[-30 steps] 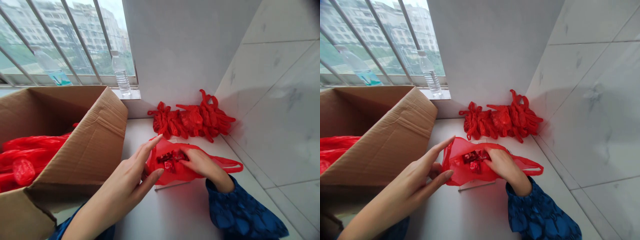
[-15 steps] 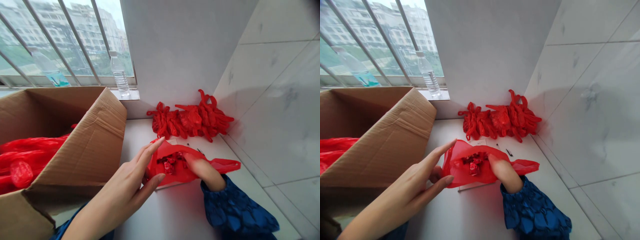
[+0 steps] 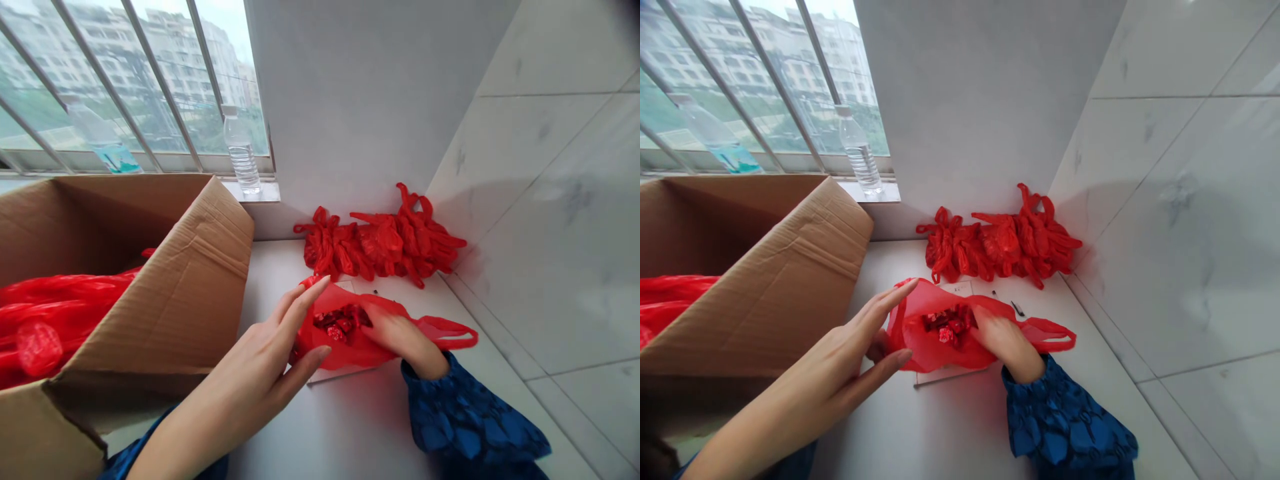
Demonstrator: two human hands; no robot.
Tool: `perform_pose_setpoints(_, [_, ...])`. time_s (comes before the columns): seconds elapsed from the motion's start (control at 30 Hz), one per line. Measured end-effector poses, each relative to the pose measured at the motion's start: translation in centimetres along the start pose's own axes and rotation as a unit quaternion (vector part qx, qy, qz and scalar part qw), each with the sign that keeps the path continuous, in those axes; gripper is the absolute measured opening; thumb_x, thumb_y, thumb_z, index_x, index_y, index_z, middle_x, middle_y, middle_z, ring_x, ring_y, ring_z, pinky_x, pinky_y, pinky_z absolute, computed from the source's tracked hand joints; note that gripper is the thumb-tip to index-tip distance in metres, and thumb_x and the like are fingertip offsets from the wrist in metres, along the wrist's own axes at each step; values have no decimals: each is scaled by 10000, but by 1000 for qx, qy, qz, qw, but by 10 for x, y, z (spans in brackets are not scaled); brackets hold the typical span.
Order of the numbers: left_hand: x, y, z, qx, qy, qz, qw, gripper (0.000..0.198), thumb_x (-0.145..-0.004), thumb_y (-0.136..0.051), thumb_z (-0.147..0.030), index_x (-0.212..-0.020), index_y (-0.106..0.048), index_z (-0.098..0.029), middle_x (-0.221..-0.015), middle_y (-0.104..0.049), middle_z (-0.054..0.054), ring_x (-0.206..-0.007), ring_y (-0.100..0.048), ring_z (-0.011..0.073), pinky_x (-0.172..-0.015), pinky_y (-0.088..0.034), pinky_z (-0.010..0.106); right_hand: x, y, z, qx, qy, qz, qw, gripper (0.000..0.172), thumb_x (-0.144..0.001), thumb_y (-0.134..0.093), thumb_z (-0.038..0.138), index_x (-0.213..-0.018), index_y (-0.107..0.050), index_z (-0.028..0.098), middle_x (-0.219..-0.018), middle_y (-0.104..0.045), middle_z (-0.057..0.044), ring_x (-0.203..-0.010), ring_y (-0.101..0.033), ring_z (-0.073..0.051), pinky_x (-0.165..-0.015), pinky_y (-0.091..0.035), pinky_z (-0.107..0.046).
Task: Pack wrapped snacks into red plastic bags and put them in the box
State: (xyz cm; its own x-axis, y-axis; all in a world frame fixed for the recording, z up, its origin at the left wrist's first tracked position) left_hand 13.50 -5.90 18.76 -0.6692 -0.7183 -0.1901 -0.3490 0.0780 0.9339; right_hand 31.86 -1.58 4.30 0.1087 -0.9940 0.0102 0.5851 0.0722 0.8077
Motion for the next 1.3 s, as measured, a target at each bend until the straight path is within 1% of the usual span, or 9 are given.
perform_pose_setpoints(0.13, [-4,-6,16,-56,32,-28,998,648,-1017,-441,-420,-1581,-126,-367,-1604,-255,185,-840,-734,211,-814,-585,402,4,29,41,-78,94,-33,992,216,-854,-625,178,-1067,-592,196,-955,-707,-31,-852,-674,-206,-744,-476,-291])
perform_pose_setpoints(0.2, [-8,-13,23,-74,44,-20,996,536,-1020,-424,-434,-1527,-285,-334,-1594,-244,203,-809,-736,218,-798,-586,423,9,40,59,-110,138,-80,981,188,-837,-626,136,-1005,-578,206,-919,-674,-3,-823,-649,-177,-738,-465,-275])
perform_pose_setpoints(0.3, [-14,-24,29,-86,56,19,995,361,-1025,-392,-458,-1301,-527,-269,-1575,-263,198,-828,-738,237,-799,-582,435,19,48,76,-110,187,-136,966,215,-819,-636,107,-996,-581,217,-948,-622,0,-811,-613,-161,-731,-465,-272])
perform_pose_setpoints(0.4, [-19,-30,34,-80,78,41,993,334,-1030,-365,-474,-1130,-579,-238,-1537,-316,185,-868,-734,253,-797,-576,430,27,47,86,-116,219,-145,958,278,-815,-631,67,-1039,-592,227,-1027,-594,-14,-825,-604,-152,-730,-480,-268])
perform_pose_setpoints(0.63, [-25,-29,28,-31,49,36,998,222,-1022,-399,-353,-982,-574,-222,-1499,-351,138,-692,-674,164,-760,-554,384,30,50,85,-177,249,-145,941,299,-850,-624,33,-1067,-609,238,-1120,-558,-16,-840,-606,-118,-753,-506,-249])
perform_pose_setpoints(0.83, [-25,-26,28,-23,42,20,999,226,-1027,-401,-355,-993,-587,-233,-1491,-373,121,-681,-656,144,-778,-552,377,23,48,76,-276,226,-127,926,270,-847,-697,125,-1072,-646,264,-1086,-610,-6,-881,-634,-140,-788,-538,-278])
perform_pose_setpoints(0.93, [-24,-22,27,-38,46,8,998,252,-1032,-394,-361,-977,-600,-228,-1495,-387,127,-709,-673,155,-780,-558,379,18,41,70,-435,182,-89,877,319,-836,-759,245,-1120,-618,273,-1057,-664,-1,-906,-665,-151,-796,-565,-285])
perform_pose_setpoints(1.03, [-24,-21,22,-41,35,2,999,257,-1025,-414,-354,-965,-625,-220,-1537,-349,137,-755,-700,177,-761,-565,379,14,35,65,-529,136,-83,834,237,-872,-730,333,-1075,-635,254,-1017,-692,-7,-945,-676,-165,-806,-575,-291])
perform_pose_setpoints(1.3, [-24,-32,19,-32,23,28,999,301,-1016,-442,-401,-1000,-688,-228,-1536,-368,133,-837,-719,208,-815,-576,397,15,37,65,-511,128,-108,843,187,-901,-690,366,-1026,-707,227,-1032,-729,-33,-938,-701,-182,-799,-591,-303])
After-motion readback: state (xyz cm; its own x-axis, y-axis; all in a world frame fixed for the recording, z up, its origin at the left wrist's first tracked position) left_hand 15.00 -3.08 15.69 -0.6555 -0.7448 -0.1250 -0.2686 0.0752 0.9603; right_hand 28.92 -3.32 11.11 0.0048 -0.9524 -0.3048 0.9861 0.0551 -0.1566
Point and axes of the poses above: each hand's wrist, its own x-axis away from the middle knuckle, its own y-axis out of the back of the hand, z = x × y, the point moved 8 cm from there along -x, towards the middle knuckle
